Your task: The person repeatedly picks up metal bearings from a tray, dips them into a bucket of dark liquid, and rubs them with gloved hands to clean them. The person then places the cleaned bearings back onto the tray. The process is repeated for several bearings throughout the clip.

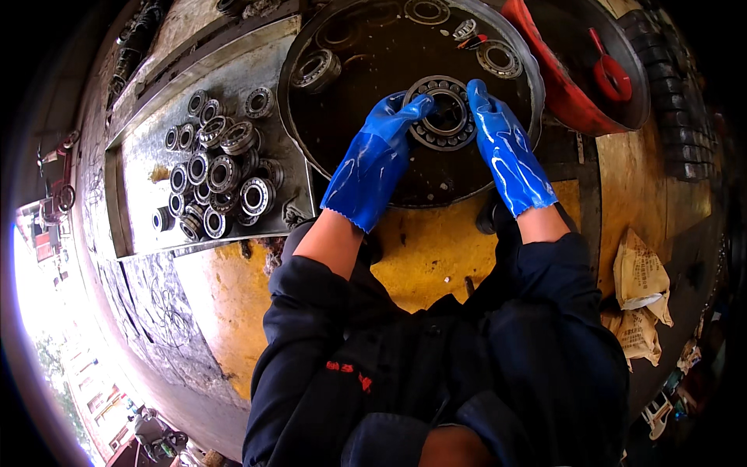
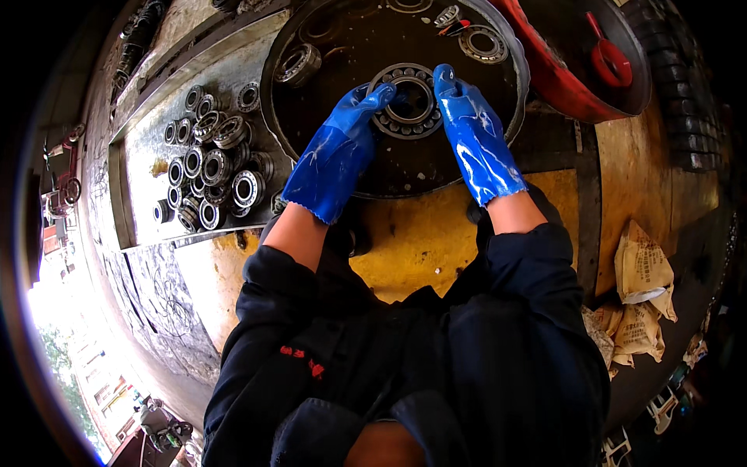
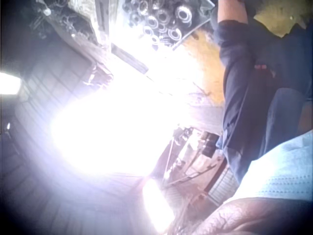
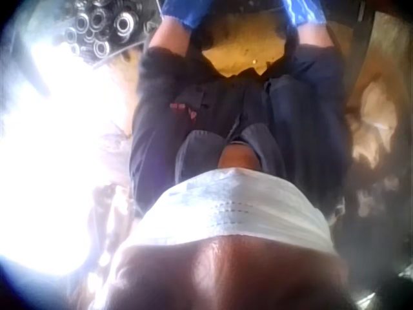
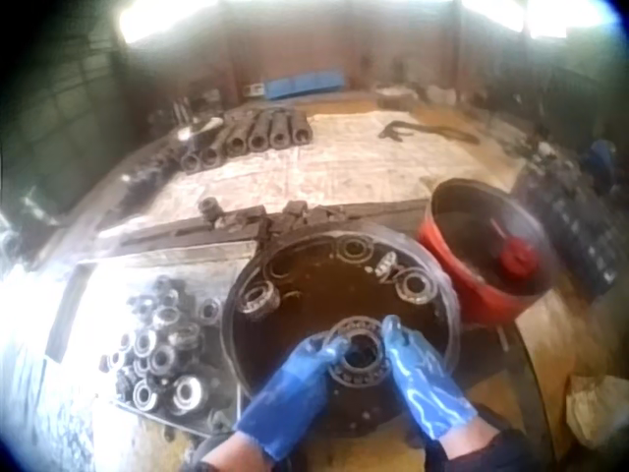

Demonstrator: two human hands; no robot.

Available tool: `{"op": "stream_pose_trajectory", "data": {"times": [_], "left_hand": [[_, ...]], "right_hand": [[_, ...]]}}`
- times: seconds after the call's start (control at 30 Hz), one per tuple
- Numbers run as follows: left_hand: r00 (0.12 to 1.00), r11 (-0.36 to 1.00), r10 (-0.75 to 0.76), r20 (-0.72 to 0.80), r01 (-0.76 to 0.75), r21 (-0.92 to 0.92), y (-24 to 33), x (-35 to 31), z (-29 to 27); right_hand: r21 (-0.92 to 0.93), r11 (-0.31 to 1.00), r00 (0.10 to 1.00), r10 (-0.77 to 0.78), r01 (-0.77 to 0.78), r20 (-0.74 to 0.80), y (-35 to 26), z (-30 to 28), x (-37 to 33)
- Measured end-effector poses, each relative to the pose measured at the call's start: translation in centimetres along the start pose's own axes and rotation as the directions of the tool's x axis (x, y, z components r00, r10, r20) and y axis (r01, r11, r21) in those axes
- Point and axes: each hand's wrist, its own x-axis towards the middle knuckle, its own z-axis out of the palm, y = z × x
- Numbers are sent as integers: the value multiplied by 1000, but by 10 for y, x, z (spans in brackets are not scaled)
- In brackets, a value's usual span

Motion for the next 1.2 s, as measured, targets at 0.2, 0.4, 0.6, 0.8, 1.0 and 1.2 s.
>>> {"op": "stream_pose_trajectory", "data": {"times": [0.2, 0.4, 0.6, 0.8, 1.0, 1.2], "left_hand": [[993, 996, 67, 101, -61, -64, -3, 5, -2], [999, 997, 36, 1, -36, 63, -18, 14, -8], [984, 987, 45, -170, -17, 162, -13, 1, -17], [976, 989, 125, -180, -108, 105, 28, -51, -55], [819, 964, 239, -522, -135, 229, 87, -106, -132], [781, -46, 589, -206, 287, 957, 116, -127, -226]], "right_hand": [[-145, 983, 992, -117, 109, -47, 40, -8, 52], [4, 995, 995, -101, 101, 7, 79, -5, 77], [181, 983, 985, -72, 43, 156, 91, 13, 87], [76, 983, 966, -178, 166, 188, 56, 18, 61], [85, 981, 968, -186, 174, 167, 66, 10, 64], [-20, 968, 964, -249, 252, 97, 49, -2, 31]]}}
